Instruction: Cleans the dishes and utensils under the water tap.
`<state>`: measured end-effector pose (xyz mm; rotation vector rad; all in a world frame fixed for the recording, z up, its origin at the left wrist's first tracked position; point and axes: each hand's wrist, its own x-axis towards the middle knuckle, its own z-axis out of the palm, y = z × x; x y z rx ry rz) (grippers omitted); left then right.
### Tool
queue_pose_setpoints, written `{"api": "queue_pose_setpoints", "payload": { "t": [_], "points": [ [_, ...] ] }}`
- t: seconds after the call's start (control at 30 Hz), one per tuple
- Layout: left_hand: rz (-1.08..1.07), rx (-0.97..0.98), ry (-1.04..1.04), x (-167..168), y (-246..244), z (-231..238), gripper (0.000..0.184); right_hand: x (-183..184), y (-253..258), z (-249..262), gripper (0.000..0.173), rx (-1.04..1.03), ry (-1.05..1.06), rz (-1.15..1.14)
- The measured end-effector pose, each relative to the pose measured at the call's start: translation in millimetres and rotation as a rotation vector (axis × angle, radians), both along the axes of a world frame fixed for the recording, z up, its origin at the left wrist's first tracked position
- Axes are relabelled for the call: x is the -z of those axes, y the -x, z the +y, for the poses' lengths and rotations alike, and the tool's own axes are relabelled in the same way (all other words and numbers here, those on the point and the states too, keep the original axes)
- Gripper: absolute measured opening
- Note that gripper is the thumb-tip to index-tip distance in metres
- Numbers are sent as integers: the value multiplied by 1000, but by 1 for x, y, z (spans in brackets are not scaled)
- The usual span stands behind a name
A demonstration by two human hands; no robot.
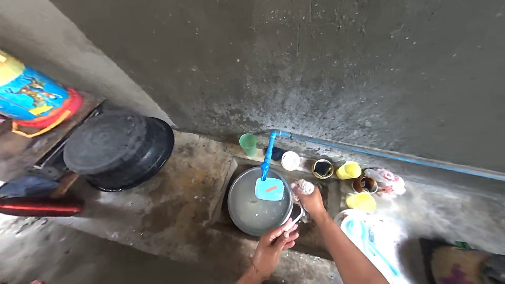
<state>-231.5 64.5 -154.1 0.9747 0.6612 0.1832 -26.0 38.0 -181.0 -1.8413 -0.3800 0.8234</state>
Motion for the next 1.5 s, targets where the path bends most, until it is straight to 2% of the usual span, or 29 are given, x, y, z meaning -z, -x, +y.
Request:
{"api": "queue_pose_setpoints", "payload": {
  "t": [0.1,0.17,0.23,0.3,0.4,0.43,0.5,0.57,0.63,0.67,0.7,0.73,0.77,0.8,0.83,0.9,0.93,1.0,1.03,1.1,1.17,1.3,1.4,1.5],
  "points": [
    [22,90,296,-14,-2,22,48,-15,4,0,24,12,-90,-35],
    [46,207,449,-12,-5,34,53,-23,14,0,29,-115,-139,-206],
    [-33,264,553,-3,-9,33,46,-29,19,3,33,-155,-170,-314],
    [-39,241,461,1,-16,29,35,-42,9,11,29,7,-267,-230],
    [135,111,256,-5,-28,19,27,-84,-13,17,23,271,-555,27],
    [180,82,235,-7,-31,16,24,-98,-15,14,29,291,-639,88],
    [186,54,215,-13,-36,13,21,-111,-8,3,43,195,-738,117],
    [118,66,149,-19,-41,12,27,-89,5,-5,45,-26,-678,-101],
    [106,98,33,-25,-45,12,27,-48,12,-11,42,-339,-383,-548],
    [155,130,-29,-24,-46,11,24,-26,12,-12,41,-427,-249,-796],
    [205,186,-96,-18,-45,7,29,-10,10,-13,39,-459,-164,-944],
    [245,222,-150,-11,-44,2,32,-4,4,-13,38,-460,-77,-977],
    [269,227,-177,-7,-45,-2,34,-5,-3,-10,37,-416,23,-863],
    [280,210,-168,-7,-46,-5,33,-11,-12,-4,36,-300,91,-644],
    [283,184,-134,-9,-47,-8,33,-10,-22,0,31,-94,52,-427],
    [264,141,-57,-18,-53,-9,32,-6,-33,9,21,343,-202,22],
    [252,121,-24,-21,-56,-7,31,-4,-28,9,23,439,-322,262],
    [249,64,23,-17,-66,2,26,-3,3,-4,33,377,-388,585],
    [269,29,40,-12,-71,6,22,-4,22,-11,36,298,-347,653],
    [314,-4,65,-1,-75,8,20,-2,41,-23,32,229,-283,709],
    [305,89,82,10,-70,1,24,4,31,-32,35,247,-240,659],
    [337,247,24,29,-67,-15,29,20,19,-46,33,444,-270,604],
    [409,335,50,34,-79,-12,24,19,35,-62,41,373,-126,570],
    [345,561,45,50,-82,-2,34,13,9,-74,32,566,-170,543]
  ]
}}
